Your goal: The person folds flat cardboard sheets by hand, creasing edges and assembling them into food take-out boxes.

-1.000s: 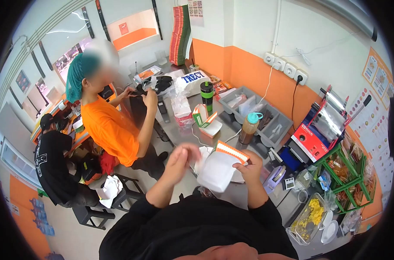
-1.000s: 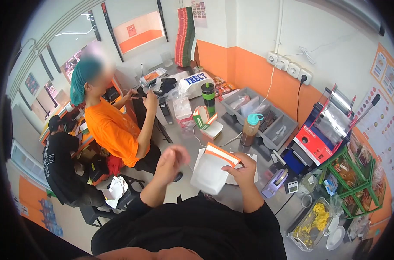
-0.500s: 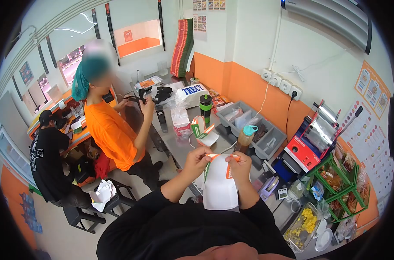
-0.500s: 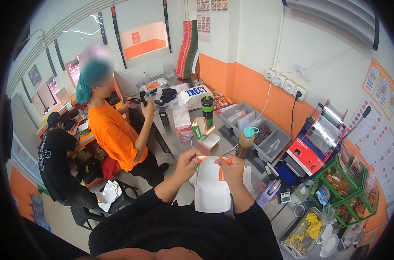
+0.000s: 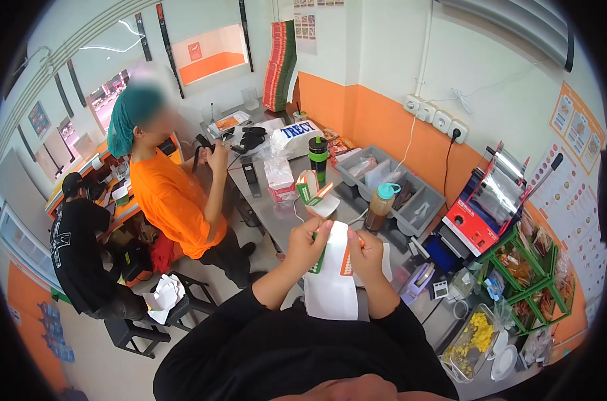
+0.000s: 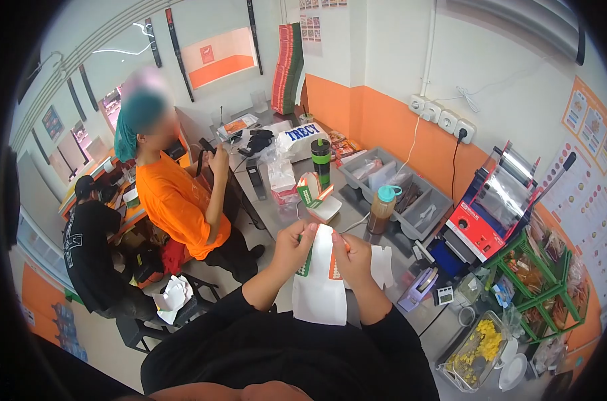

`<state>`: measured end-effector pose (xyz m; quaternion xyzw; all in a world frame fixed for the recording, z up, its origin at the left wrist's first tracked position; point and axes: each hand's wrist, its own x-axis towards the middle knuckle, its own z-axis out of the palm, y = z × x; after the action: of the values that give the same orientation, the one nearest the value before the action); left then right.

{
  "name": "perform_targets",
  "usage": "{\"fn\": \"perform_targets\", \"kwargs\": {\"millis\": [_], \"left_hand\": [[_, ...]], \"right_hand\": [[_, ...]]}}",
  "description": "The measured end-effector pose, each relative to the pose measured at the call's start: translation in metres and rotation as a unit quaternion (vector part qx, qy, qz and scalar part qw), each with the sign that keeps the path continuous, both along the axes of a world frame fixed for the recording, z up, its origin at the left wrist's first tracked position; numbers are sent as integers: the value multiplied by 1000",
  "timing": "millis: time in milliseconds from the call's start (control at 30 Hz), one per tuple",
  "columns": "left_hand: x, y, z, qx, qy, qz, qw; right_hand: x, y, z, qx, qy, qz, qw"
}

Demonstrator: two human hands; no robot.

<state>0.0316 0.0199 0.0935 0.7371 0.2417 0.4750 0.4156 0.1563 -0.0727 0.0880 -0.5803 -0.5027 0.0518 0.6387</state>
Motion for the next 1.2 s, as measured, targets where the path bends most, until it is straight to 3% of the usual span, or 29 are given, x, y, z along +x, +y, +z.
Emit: {"fn": "perform_targets", "kwargs": {"millis": [133,200,233,300,400,467,500,567,633,733,800,867,933,967,1133,1200], "left_hand": [[-4,9,-10,-37,65,-64,995],[-10,11,-15,-162,164,-194,954],[-12,12,-19,-163,168,-195,952],[-17,12,-24,-170,218,-299,913],[-20,12,-26,-172,232,-274,917],[-22,18,-40,-202,229,-241,921],[-22,22,-44,-227,225,-210,924],[-23,27,-55,-270,186,-198,924],[-22,31,-72,-314,146,-188,919],[-16,29,-95,-266,190,-157,932],[-13,24,-98,-239,242,-190,921],[-12,34,-118,-242,198,-254,915],[-9,44,-119,-250,203,-364,874],[-7,50,-120,-206,247,-368,872],[29,78,-170,-219,210,-437,847],[52,116,-186,-183,146,-172,957]], "right_hand": [[12,4,-16,35,-33,-57,997],[20,8,-18,23,92,-76,993],[20,4,-8,25,134,-64,989],[24,6,-16,21,154,-57,986],[33,6,-37,-19,187,-29,982],[45,11,-53,-44,228,128,964],[48,11,-58,-45,226,131,964],[50,4,-73,-180,202,290,918],[60,4,-90,-240,163,287,913],[68,0,-104,-315,127,266,902],[71,-6,-109,-333,126,250,900],[76,-19,-112,-355,190,263,877],[88,-30,-160,-320,228,287,874],[89,-38,-172,-322,236,273,875],[88,-66,-198,-313,244,166,903],[98,-73,-201,-230,339,106,906]]}}
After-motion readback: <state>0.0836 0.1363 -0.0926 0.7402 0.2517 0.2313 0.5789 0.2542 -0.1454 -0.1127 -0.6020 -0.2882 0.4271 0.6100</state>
